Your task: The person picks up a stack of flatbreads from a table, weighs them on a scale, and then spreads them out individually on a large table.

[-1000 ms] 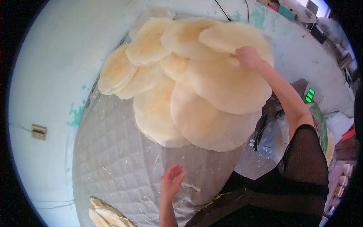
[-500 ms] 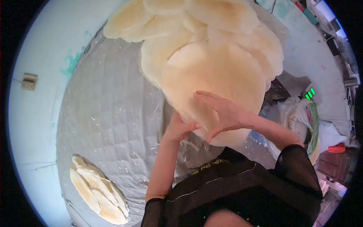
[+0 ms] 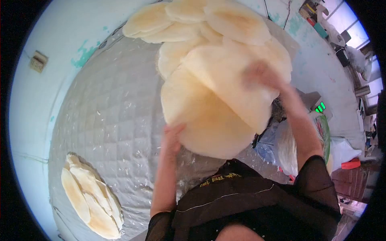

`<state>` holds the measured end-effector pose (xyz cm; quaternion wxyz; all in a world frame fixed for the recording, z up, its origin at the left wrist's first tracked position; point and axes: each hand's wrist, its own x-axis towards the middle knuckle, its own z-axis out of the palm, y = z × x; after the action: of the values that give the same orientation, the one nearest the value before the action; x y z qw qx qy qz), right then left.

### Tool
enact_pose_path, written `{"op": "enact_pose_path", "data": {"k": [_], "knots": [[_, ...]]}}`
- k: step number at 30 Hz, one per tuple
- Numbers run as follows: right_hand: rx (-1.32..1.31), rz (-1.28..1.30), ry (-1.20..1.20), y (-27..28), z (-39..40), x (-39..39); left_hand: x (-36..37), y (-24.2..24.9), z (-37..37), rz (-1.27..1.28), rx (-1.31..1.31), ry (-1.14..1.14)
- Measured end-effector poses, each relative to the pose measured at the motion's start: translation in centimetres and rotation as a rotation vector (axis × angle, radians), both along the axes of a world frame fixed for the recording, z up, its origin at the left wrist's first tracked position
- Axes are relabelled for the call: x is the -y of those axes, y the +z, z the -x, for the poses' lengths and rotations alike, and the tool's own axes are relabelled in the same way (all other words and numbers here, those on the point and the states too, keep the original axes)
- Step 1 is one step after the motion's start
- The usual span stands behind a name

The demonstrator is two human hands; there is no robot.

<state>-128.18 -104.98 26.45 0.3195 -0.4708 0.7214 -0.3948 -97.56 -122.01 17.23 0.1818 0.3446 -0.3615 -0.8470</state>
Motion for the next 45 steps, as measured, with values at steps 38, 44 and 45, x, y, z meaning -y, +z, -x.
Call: {"op": "enact_pose_path", "data": {"k": [38, 44, 45], "knots": [[0.387, 0.016, -0.249, 15.5, -10.6, 16.4, 12.8, 5.8, -37.1, 0.405, 0.216, 0.145], [-0.657, 0.207, 0.115, 19.7, -21.7, 36.5, 17.2, 15.6, -48.8, 0.532, 0.278, 0.274], [-0.826, 0.341, 0.167, 19.7, -24.6, 39.7, 17.5, 15.8, -51.8, 0.532, 0.34, 0.309]]}}
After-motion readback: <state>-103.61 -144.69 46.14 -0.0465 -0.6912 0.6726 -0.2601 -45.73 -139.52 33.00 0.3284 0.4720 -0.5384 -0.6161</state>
